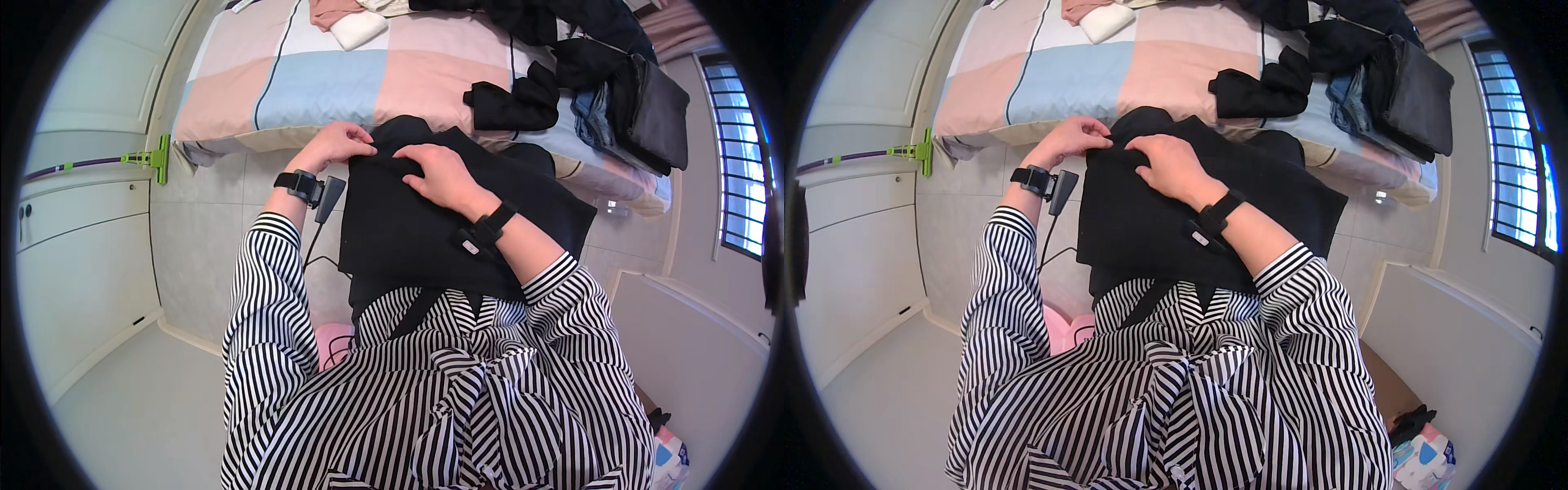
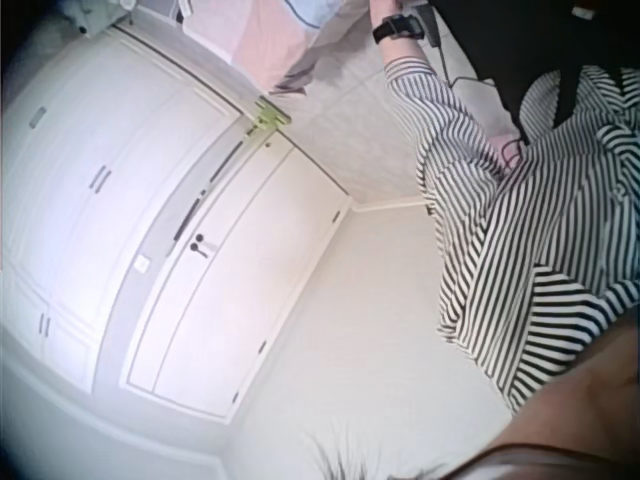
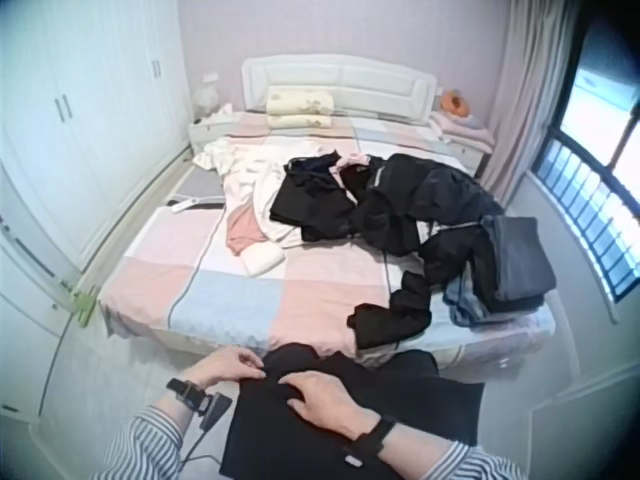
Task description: Folding a pair of jeans and a black jacket on the bed.
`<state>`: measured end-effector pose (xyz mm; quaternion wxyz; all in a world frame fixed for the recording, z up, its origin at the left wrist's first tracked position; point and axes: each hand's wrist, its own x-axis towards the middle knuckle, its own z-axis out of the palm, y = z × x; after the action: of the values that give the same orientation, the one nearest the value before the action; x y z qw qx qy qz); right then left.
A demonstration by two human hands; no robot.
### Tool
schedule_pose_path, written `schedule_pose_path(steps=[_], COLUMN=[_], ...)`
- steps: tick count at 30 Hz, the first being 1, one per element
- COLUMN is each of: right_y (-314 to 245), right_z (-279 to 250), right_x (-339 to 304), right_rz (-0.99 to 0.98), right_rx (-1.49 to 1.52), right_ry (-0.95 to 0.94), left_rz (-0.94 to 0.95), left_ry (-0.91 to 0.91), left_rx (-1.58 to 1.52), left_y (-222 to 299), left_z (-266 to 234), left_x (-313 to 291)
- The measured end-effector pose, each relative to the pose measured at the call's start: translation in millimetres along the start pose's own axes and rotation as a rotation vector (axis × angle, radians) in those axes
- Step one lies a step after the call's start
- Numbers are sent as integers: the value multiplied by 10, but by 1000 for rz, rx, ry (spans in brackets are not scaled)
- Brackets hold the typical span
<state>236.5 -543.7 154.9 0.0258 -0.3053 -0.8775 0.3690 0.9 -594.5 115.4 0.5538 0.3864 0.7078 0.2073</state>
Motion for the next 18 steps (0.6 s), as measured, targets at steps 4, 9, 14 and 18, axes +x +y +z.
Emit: schedule_pose_path(steps=[4, 9, 14, 18], right_y=[-11, -7, -54, -74], right_z=[37, 26, -28, -140], right_x=[-92, -60, 26, 27], right_rz=[-349, -381, -267, -83], right_rx=[-52, -23, -74, -152], right_ry=[123, 122, -34, -165], left_rz=[-31, 25, 59, 155], left_ry=[-23, 49, 70, 61], left_rx=[56, 241, 154, 211], left_y=[44, 78, 25, 40], left_z=[-111, -75, -66, -37], left_x=[36, 75, 78, 4])
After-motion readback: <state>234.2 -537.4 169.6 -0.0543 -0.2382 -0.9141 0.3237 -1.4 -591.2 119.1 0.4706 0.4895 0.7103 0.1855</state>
